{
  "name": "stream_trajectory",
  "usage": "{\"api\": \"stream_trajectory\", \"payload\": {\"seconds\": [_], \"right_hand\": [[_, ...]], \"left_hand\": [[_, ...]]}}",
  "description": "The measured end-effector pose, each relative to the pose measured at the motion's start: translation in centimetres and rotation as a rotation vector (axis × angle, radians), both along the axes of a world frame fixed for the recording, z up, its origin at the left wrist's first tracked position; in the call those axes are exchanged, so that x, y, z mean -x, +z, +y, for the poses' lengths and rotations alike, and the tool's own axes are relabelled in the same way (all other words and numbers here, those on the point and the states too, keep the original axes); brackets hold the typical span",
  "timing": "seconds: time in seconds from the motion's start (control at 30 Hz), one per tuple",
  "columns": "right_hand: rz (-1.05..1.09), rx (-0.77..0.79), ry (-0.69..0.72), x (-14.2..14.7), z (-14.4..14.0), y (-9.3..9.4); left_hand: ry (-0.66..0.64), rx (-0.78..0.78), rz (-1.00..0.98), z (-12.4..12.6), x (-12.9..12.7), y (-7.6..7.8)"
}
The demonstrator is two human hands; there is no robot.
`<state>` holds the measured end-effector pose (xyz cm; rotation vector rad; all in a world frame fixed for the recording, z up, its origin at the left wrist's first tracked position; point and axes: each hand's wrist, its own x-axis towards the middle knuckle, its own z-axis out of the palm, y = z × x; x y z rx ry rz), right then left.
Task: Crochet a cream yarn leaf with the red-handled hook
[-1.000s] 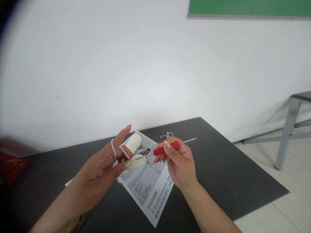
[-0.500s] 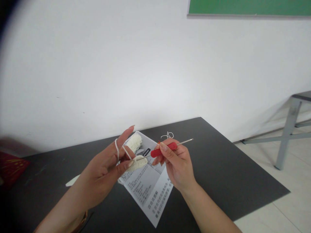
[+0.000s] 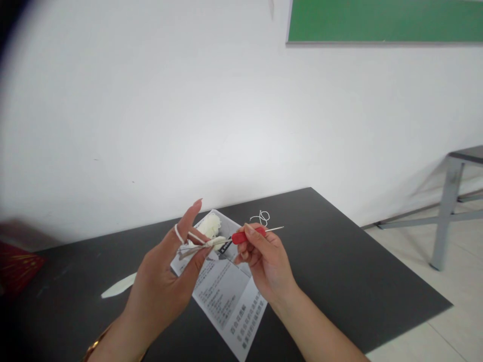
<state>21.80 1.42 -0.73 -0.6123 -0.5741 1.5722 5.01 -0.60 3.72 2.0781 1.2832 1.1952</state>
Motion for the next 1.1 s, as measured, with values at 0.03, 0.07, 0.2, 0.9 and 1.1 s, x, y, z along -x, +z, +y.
{"api": "stream_trajectory", "payload": {"seconds": [0.03, 0.07, 0.2, 0.9, 1.1], "right_hand": [[0.005, 0.007, 0.01, 0.0, 0.0, 0.0], [0.006, 0.013, 0.02, 0.0, 0.0, -0.1], [0.001, 0.021, 0.044, 0.0, 0.0, -0.4], [-0.945, -0.906, -0.521, 0.1, -1.4, -1.6], [-1.188, -1.274, -0.574, -1.0, -1.4, -2.0]], "left_hand": [[0.005, -0.001, -0.006, 0.0, -0.1, 0.0], [0.01, 0.006, -0.022, 0.0, -0.1, 0.0], [-0.042, 0.15, -0.129, 0.7, -0.1, 0.2], [-0.186, 0.676, -0.798, 3.0, -0.6, -1.0], [-0.316, 0.844, -0.956, 2.7, -0.2, -0.7]]}}
